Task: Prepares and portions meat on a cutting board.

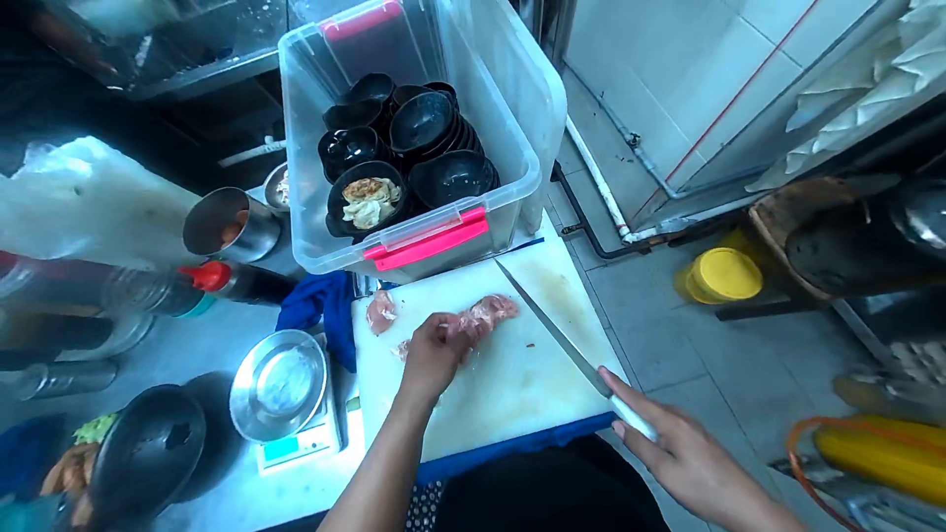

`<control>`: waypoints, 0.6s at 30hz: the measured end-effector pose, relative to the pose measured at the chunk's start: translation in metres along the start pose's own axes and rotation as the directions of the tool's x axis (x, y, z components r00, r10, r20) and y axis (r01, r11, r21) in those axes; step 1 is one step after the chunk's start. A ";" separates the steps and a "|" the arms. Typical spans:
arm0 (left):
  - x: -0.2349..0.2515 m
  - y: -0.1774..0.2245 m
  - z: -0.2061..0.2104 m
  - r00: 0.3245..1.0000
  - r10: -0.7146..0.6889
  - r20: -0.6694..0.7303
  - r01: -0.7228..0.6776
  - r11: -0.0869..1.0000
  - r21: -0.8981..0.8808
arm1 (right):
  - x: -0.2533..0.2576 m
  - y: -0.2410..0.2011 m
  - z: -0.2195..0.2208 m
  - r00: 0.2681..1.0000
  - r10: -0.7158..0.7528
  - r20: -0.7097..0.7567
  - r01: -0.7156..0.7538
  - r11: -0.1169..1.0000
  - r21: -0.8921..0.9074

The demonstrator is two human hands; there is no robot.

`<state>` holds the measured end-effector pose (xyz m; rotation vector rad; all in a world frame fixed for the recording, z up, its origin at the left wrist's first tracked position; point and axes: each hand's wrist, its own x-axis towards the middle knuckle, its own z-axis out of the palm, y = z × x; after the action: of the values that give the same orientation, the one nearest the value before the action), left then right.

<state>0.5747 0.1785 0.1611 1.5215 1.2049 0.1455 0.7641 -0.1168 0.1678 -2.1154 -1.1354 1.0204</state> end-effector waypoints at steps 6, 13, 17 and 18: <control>-0.029 -0.053 0.004 0.907 0.266 -0.326 -0.043 0.829 0.557 | 0.001 -0.039 0.028 0.984 -0.077 0.161 0.099 0.986 -0.135; 0.001 -0.097 0.051 0.673 0.712 -0.202 -0.447 0.609 0.655 | 0.011 -0.046 0.051 0.983 -0.005 0.185 0.057 0.960 -0.274; 0.006 -0.102 0.054 0.642 0.731 -0.232 -0.440 0.599 0.669 | 0.012 -0.044 0.053 0.982 0.016 0.187 0.043 0.950 -0.308; 0.006 -0.102 0.054 0.643 0.730 -0.234 -0.436 0.599 0.672 | 0.011 -0.044 0.053 0.983 0.010 0.184 0.049 0.949 -0.312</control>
<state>0.5526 0.1311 0.0583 2.5280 1.0934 0.7417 0.7048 -0.0795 0.1651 -2.2835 -1.4935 1.1034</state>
